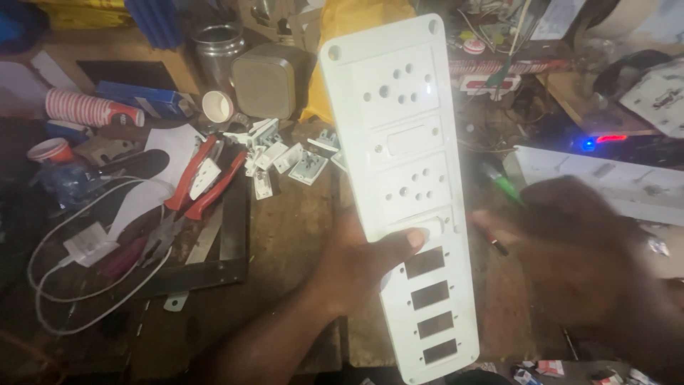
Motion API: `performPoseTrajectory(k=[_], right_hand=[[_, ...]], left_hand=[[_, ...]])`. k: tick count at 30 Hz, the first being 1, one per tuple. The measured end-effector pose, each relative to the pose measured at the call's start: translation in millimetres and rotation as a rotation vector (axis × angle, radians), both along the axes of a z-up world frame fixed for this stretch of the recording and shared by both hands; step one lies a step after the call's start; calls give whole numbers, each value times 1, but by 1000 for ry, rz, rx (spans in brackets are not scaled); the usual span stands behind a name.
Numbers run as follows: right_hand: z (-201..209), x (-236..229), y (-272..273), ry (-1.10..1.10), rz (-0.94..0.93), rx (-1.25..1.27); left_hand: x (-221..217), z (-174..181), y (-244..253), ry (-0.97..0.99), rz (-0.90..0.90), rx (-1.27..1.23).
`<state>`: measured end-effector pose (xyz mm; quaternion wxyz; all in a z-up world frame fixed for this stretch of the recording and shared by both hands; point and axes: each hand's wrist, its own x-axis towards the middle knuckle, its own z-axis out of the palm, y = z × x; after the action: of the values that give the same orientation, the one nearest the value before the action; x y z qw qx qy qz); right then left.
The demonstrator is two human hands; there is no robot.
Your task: The recorder is assembling an electrical power strip by installing switches and sockets into the plastic housing and securing them with a screwdriver.
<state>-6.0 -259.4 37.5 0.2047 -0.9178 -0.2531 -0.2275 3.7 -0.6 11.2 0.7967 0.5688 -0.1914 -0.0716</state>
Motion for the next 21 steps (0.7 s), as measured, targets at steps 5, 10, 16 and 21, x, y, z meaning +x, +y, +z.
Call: performPoseTrajectory(k=[5,10,16,21], right_hand=[[-5,-2,31,43,5,142],[-1,-2,49,52,85,325],[-10,-3,47,14,43,318],[-19,-3,43,-46,20,279]], left_hand=[[-2,-8,1,7,-68,-166],[-2,-5,1,116,-127,-265],[0,-11,1,65,-139,-166],[2,-13,-3,128,-168,-196]])
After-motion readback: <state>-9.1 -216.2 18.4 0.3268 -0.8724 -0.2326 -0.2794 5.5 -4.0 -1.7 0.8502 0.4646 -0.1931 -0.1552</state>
